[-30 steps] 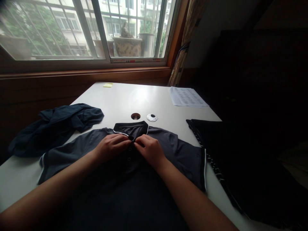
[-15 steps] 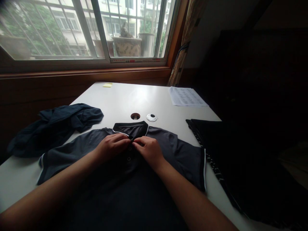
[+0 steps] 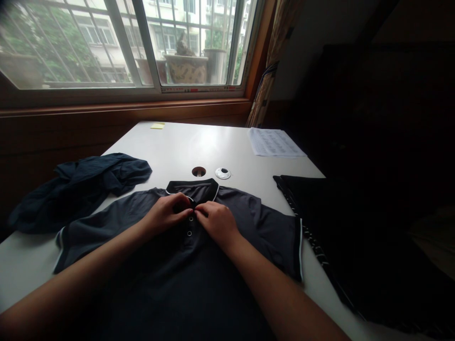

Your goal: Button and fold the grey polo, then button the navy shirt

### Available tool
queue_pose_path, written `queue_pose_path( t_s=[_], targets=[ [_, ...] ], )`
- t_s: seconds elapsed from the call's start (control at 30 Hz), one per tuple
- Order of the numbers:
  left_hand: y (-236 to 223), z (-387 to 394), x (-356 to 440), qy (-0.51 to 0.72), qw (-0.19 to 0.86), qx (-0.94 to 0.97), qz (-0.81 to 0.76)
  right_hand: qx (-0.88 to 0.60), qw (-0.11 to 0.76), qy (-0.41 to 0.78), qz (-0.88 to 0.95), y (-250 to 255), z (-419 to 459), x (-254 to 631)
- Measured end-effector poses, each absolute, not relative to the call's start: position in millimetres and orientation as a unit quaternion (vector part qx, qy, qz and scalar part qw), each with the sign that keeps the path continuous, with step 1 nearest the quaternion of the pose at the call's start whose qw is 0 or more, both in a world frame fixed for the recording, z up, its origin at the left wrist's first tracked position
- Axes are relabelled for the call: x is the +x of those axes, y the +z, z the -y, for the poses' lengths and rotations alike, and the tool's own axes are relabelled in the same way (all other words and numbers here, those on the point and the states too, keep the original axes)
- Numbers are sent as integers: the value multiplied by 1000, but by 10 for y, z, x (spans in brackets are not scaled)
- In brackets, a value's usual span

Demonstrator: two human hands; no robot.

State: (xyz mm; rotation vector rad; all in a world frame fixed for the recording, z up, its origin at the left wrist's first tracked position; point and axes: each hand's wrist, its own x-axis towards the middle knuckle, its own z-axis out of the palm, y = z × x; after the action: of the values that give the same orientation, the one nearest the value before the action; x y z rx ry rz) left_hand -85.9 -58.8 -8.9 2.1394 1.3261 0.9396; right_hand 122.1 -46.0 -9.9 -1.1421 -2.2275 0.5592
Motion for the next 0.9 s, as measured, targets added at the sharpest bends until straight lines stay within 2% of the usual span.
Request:
queue_pose_path(
  t_s=[0.2,0.9],
  targets=[
    [-142,562,-857,358,268,746,-495,-420,281,186,843,-147,458,1235],
    [-130,559,-838,367,305,712,-516,-449,262,179,835,-167,462,1225]
  ],
)
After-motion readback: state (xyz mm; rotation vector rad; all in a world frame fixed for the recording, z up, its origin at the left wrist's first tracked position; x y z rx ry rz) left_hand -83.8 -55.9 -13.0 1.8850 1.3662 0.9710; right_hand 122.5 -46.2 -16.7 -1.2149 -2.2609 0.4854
